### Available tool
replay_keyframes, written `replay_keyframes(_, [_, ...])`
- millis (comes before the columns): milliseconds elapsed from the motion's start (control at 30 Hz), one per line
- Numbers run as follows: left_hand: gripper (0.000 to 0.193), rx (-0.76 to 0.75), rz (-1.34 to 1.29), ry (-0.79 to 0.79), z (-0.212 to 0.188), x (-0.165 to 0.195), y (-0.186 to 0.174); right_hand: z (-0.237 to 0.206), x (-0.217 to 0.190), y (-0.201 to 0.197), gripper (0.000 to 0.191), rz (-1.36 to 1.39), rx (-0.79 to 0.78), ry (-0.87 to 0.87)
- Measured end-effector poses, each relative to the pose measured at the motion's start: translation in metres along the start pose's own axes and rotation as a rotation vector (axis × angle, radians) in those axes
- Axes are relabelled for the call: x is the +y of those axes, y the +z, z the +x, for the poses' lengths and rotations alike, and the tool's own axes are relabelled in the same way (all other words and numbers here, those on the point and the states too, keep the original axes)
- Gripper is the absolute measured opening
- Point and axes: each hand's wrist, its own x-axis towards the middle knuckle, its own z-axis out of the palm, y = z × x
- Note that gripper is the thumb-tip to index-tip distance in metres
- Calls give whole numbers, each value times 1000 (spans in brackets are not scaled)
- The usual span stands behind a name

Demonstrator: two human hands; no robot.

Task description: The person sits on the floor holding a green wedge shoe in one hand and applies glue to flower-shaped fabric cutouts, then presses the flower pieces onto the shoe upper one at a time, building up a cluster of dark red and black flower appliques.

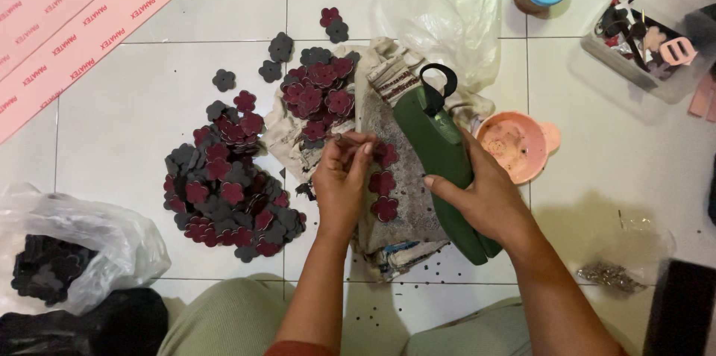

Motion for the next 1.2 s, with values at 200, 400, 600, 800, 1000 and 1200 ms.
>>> replay_keyframes(200, [9,15,8,15,-1,6,5,0,0,0,94,-11,-3,4])
replay_keyframes(400, [10,31,366,33,-12,29,14,-1,-2,-1,96,-23,-5,24])
replay_keyframes(600, [13,-8,532,122,-16,43,20,0,1,0,96,-68,12,21])
replay_keyframes(800, [16,28,519,308,-17,27,18,1,4,3,95,-185,76,-52])
replay_keyframes(1000, [20,28,714,497,-12,8,17,-43,-25,-14,91,5,174,-188])
replay_keyframes(1200, [21,55,712,622,-8,-2,17,-84,-11,-7,83,66,428,-518])
